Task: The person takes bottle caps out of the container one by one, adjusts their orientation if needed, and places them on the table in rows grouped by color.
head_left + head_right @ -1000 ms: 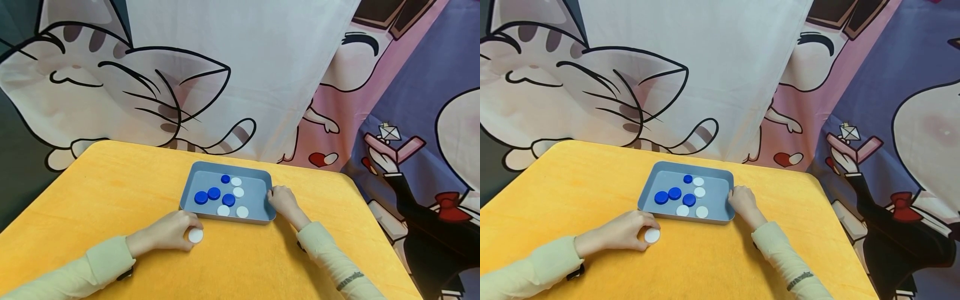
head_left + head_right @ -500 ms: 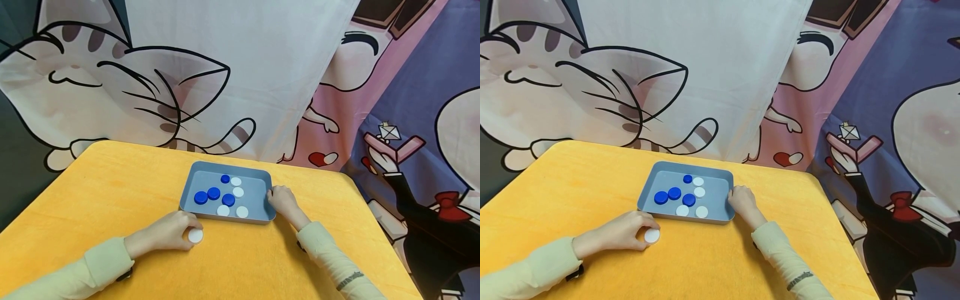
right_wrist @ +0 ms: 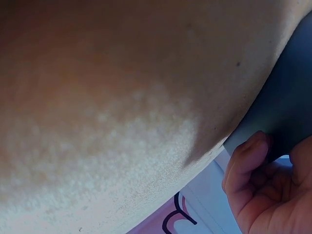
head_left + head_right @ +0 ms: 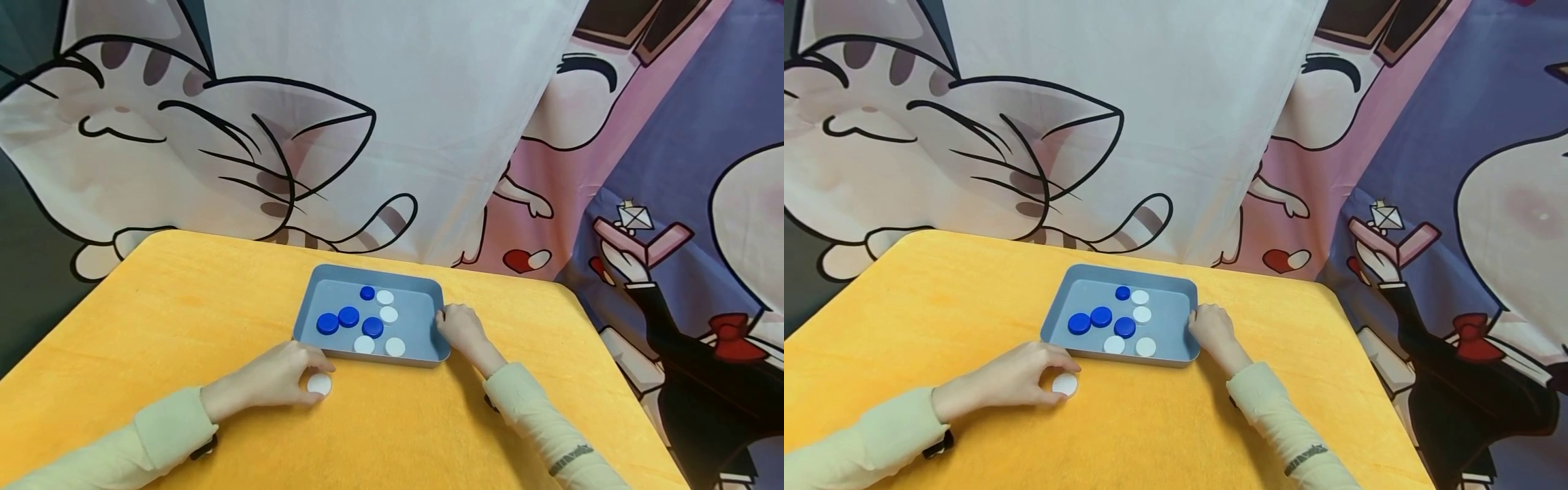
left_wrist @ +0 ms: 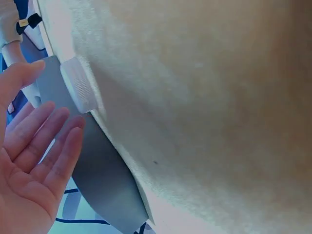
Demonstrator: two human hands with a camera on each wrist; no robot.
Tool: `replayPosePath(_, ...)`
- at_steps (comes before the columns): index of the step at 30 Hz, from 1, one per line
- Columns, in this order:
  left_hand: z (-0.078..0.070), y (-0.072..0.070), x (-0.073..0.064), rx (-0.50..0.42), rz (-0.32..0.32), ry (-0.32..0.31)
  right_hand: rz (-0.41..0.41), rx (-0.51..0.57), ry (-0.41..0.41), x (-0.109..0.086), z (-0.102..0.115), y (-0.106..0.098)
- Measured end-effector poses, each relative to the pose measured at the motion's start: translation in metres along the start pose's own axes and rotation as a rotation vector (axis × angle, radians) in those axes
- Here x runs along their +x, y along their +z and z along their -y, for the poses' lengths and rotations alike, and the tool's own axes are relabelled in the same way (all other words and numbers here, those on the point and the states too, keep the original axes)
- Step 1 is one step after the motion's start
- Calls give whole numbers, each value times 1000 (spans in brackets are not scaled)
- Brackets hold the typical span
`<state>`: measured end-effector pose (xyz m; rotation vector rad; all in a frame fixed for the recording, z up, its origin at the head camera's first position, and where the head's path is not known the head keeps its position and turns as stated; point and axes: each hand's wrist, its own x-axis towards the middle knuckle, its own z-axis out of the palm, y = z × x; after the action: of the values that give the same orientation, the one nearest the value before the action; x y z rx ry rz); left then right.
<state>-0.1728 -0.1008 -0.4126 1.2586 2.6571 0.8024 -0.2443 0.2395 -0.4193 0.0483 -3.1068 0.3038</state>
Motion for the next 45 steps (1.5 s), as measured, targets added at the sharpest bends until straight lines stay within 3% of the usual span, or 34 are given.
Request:
replayPosePath(6,-4,-7,3,-28,-43,-3,6,7,9,0,0,0)
replayPosePath(13,-5,-13,8,1,-96,4,4,1,13,0,-1,1)
replayPosePath(25,8,-23,27,-116,-220,11,-4,2,0,-2,-1,1)
replayPosePath(31,15,-33,41,-158,-214,-26,-8,2,1,-1,0,1)
replayPosePath(38,25,-44,57,-124,-194,-75,-17,-7,0,-1,0,0)
replayPosePath(45,39,-46,73,-135,-155,-55,-17,-5,0,-1,2,-1)
